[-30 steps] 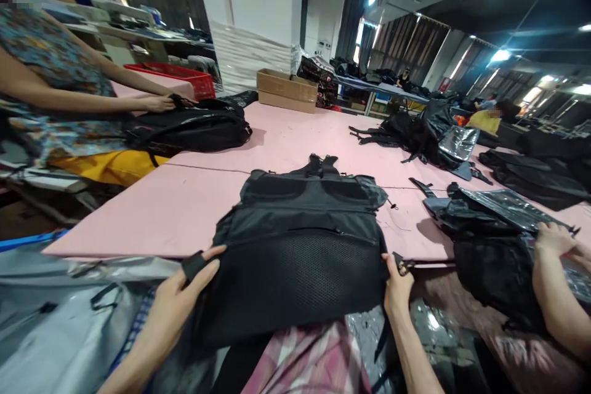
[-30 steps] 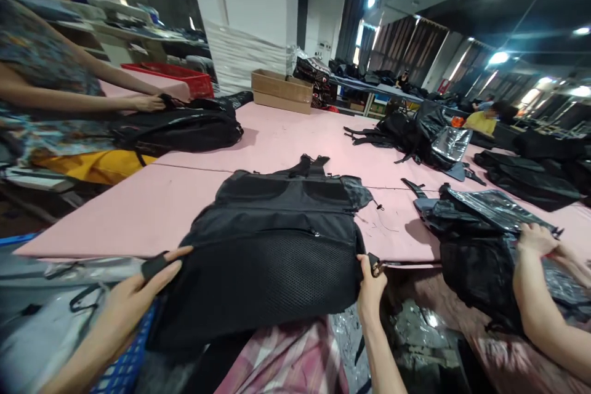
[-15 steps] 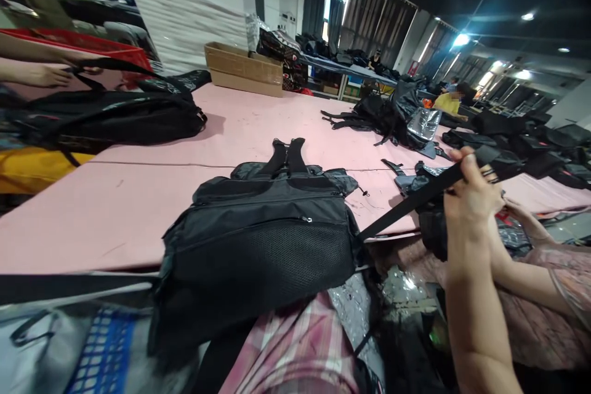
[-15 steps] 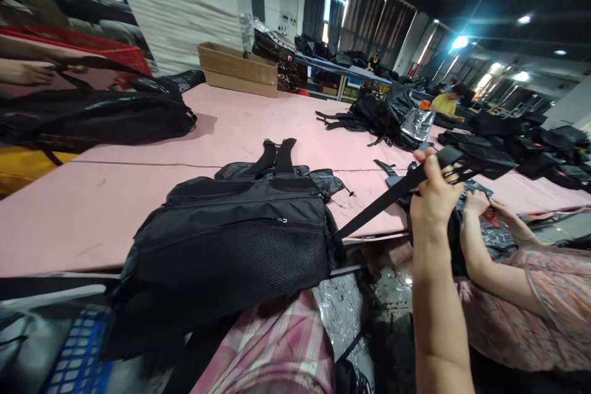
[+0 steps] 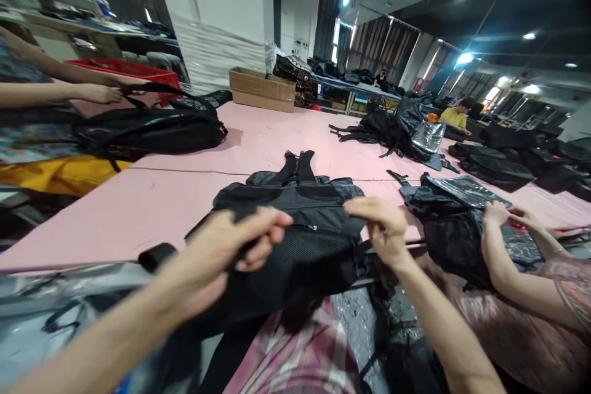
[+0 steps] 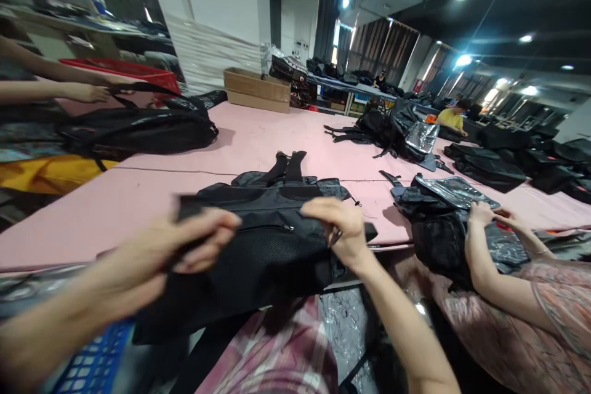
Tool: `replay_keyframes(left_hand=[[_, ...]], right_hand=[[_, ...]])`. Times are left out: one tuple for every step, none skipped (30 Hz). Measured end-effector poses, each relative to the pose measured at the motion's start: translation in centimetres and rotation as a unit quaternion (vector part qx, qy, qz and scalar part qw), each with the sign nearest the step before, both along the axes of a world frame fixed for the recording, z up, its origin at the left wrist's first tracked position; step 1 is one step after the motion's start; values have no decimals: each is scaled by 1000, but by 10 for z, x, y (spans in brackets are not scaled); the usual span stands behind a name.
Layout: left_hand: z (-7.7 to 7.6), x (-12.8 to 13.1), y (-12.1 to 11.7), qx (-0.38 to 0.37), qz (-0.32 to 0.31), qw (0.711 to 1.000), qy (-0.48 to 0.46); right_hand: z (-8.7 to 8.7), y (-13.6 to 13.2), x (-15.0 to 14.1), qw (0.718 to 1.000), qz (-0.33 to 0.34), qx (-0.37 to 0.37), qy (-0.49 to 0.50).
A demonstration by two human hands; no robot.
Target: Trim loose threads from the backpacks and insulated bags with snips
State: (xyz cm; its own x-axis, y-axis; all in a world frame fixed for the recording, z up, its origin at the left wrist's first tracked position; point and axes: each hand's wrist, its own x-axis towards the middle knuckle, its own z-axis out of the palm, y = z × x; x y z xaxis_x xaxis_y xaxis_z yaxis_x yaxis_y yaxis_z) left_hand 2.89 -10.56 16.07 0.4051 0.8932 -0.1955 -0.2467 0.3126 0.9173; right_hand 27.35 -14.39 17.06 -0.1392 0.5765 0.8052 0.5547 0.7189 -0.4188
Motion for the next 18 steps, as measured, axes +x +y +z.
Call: replay_keyframes(left_hand=[[-5,9,-5,-19,-42,999,-6],[-11,19,-9,-39,-79,996,-12],[-17,28,-14,-54,-107,993,-18],[-23,36,-19,-61,-119,991,-22],[-28,43,-23,-61,-126,990,-22],[-31,47,-26,-55,-133,989,-16],[-32,51,-29,-45,-144,989,-8],[-32,53,-31,-35,-157,987,1],[-31,54,-32,-29,-171,985,8],[-30,55,-33,-26,-183,983,13],[-30,56,-33,-26,-189,982,15],[-30,57,-33,-26,-188,982,15],[-31,58,-33,-23,-182,983,15],[-32,59,-32,-12,-167,986,18],[-34,61,-30,8,-144,989,27],[-36,62,-28,35,-113,992,39],[-38,63,-26,61,-81,993,53],[-41,64,-24,82,-52,993,65]], right_hand=[[-21,-2,-9,1000,16,-8,10],[-39,-4,-15,999,24,-12,29],[-51,-5,-18,998,27,-19,46],[-60,-7,-19,998,25,-23,58],[-65,-8,-18,998,23,-29,60],[-68,-9,-17,998,20,-34,54],[-69,-9,-15,998,19,-39,44],[-69,-9,-13,998,18,-41,38],[-70,-8,-12,998,19,-42,36],[-70,-7,-12,998,21,-41,38],[-70,-6,-11,998,25,-38,43],[-70,-4,-11,998,30,-37,44],[-70,-4,-10,998,31,-40,41],[-70,-4,-9,998,19,-50,36],[-70,-6,-8,997,-11,-68,32],[-70,-8,-7,994,-56,-93,28],[-70,-12,-5,986,-111,-121,27],[-71,-17,-4,975,-164,-147,27]])
